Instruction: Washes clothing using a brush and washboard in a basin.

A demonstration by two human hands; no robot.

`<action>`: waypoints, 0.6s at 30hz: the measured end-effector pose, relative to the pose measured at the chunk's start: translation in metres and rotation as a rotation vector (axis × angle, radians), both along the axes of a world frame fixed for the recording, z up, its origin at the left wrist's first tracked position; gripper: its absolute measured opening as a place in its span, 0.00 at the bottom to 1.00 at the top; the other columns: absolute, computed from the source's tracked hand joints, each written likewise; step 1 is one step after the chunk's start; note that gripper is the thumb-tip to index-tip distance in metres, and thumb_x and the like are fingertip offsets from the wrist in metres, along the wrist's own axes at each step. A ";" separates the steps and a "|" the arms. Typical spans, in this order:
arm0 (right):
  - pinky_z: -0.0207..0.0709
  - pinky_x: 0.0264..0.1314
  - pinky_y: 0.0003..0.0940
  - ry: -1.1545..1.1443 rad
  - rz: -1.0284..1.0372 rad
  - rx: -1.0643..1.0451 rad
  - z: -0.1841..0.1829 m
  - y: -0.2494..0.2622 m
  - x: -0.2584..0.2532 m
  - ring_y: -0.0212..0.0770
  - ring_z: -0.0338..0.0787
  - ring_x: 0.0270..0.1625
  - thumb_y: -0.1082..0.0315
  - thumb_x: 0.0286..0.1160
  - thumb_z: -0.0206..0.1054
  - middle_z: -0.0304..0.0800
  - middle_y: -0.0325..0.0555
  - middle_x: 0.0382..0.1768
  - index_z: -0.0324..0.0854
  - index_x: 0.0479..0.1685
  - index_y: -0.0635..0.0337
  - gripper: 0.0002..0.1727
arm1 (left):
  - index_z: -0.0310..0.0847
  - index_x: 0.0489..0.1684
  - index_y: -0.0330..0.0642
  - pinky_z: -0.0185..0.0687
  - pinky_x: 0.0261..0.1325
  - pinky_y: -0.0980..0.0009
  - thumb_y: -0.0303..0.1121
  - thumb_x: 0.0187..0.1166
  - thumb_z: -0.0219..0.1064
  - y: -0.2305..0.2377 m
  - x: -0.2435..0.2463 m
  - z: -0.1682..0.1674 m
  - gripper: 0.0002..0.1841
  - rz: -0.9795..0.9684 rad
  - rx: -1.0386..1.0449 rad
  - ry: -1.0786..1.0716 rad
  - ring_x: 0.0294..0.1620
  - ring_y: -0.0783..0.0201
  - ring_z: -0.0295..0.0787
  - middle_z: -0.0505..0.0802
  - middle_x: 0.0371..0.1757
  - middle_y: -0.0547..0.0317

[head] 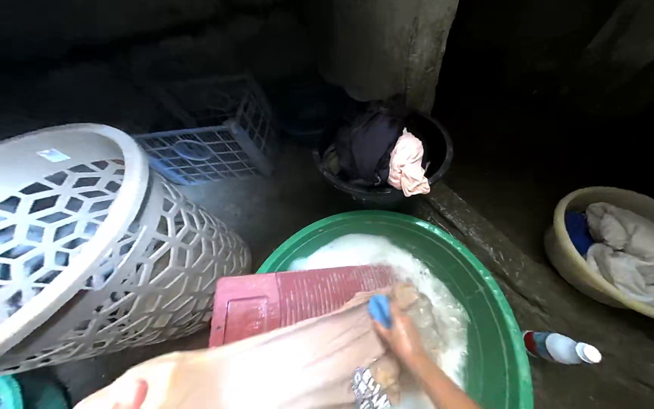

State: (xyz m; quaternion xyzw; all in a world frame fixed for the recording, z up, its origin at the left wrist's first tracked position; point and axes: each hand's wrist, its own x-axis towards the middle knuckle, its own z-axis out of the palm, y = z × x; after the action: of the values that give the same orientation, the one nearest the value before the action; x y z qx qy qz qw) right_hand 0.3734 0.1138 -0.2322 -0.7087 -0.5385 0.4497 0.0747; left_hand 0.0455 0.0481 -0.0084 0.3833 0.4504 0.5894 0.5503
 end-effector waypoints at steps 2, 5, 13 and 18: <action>0.77 0.72 0.63 -0.083 -0.080 -0.025 -0.008 0.013 0.040 0.64 0.89 0.67 0.49 0.79 0.69 0.88 0.65 0.64 0.66 0.85 0.64 0.40 | 0.87 0.49 0.49 0.89 0.62 0.66 0.35 0.92 0.49 0.016 0.034 0.019 0.16 0.156 -0.049 -0.046 0.50 0.68 0.95 0.97 0.46 0.62; 0.81 0.68 0.59 0.171 -0.461 0.076 0.003 0.020 0.057 0.62 0.89 0.62 0.52 0.77 0.73 0.86 0.70 0.61 0.65 0.79 0.72 0.40 | 0.83 0.57 0.53 0.90 0.63 0.56 0.52 0.86 0.59 0.017 0.021 -0.047 0.17 0.089 -0.217 -0.153 0.55 0.64 0.94 0.96 0.50 0.63; 0.80 0.27 0.36 0.820 -0.762 -0.320 -0.012 -0.090 -0.001 0.39 0.86 0.28 0.47 0.89 0.57 0.88 0.53 0.38 0.66 0.77 0.61 0.29 | 0.60 0.75 0.35 0.93 0.50 0.64 0.19 0.72 0.62 -0.007 0.027 -0.093 0.29 0.088 -0.402 0.198 0.45 0.67 0.94 0.92 0.48 0.59; 0.90 0.34 0.34 1.222 -0.747 -0.126 0.047 -0.066 0.047 0.34 0.93 0.32 0.37 0.83 0.46 0.94 0.40 0.31 0.79 0.51 0.55 0.30 | 0.61 0.76 0.53 0.92 0.61 0.66 0.25 0.61 0.80 -0.031 -0.007 0.007 0.40 -0.171 -0.087 0.297 0.56 0.72 0.93 0.94 0.57 0.76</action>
State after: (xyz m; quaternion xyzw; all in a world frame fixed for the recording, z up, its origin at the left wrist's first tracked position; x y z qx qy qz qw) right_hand 0.4205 0.0476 -0.1847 -0.4702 -0.0952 0.7404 0.4707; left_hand 0.0382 0.0175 -0.0013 0.4787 0.5176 0.4575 0.5419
